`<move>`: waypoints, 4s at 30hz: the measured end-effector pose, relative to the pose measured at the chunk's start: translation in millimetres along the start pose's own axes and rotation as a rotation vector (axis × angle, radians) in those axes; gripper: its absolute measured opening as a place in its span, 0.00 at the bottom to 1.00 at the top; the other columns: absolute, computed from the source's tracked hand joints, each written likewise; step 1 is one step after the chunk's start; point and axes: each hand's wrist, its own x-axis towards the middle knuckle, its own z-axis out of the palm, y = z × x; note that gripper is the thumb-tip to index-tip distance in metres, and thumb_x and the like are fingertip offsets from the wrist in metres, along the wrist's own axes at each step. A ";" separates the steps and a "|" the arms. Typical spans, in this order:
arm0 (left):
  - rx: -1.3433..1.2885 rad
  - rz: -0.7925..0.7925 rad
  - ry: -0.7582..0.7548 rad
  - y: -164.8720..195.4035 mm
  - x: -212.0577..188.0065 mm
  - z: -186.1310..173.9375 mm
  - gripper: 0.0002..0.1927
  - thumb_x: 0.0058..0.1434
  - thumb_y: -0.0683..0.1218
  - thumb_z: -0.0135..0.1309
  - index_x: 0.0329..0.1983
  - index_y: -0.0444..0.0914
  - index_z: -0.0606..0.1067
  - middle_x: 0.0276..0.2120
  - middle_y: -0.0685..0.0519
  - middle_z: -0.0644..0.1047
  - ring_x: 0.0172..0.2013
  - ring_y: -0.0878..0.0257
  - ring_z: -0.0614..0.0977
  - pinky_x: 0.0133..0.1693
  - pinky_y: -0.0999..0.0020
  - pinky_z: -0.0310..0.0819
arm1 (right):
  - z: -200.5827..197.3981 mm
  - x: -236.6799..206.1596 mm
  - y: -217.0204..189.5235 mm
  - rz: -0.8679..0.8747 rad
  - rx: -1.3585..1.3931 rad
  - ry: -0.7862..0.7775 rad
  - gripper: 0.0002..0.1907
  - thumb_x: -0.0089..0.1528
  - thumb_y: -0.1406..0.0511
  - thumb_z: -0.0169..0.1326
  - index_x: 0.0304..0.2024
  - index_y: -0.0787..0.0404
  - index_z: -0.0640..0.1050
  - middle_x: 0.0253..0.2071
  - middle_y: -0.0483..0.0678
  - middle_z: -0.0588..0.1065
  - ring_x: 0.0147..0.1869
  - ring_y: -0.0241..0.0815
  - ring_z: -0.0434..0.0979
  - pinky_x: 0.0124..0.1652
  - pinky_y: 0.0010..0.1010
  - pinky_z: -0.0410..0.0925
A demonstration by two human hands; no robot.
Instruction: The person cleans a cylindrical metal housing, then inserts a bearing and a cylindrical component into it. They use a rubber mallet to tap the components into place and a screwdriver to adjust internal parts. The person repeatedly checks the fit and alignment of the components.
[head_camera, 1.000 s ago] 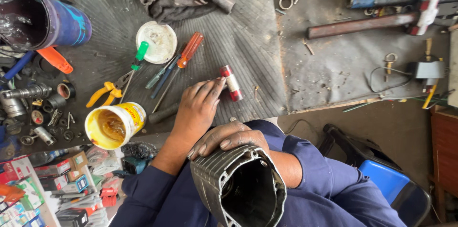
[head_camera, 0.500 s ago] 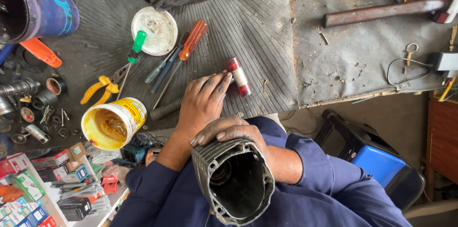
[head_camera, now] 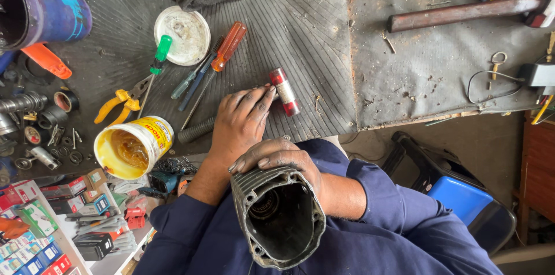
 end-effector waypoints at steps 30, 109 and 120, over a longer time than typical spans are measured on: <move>-0.615 -0.291 0.617 97.0 66.1 -119.7 0.08 0.66 0.40 0.60 0.47 0.35 0.75 0.33 0.50 0.78 0.33 0.59 0.81 0.39 0.65 0.76 | -110.3 -49.7 -118.6 -0.053 -0.343 -0.052 0.38 0.61 0.59 0.67 0.66 0.58 0.60 0.60 0.63 0.70 0.65 0.59 0.76 0.61 0.47 0.73; -1.505 0.624 -0.349 115.9 -18.5 -162.5 0.35 0.76 0.71 0.35 0.26 0.40 0.66 0.21 0.55 0.68 0.20 0.63 0.72 0.26 0.69 0.64 | 31.9 -55.7 -91.4 0.254 -0.669 -0.050 0.39 0.42 0.56 0.77 0.53 0.60 0.77 0.52 0.53 0.80 0.51 0.47 0.83 0.53 0.37 0.75; -1.486 0.596 -0.320 122.4 -22.4 -163.9 0.35 0.75 0.72 0.35 0.25 0.40 0.66 0.21 0.56 0.67 0.19 0.64 0.72 0.25 0.69 0.65 | 31.8 -60.7 -93.4 0.211 -0.641 -0.015 0.45 0.42 0.53 0.78 0.56 0.60 0.72 0.54 0.53 0.77 0.54 0.48 0.83 0.55 0.40 0.75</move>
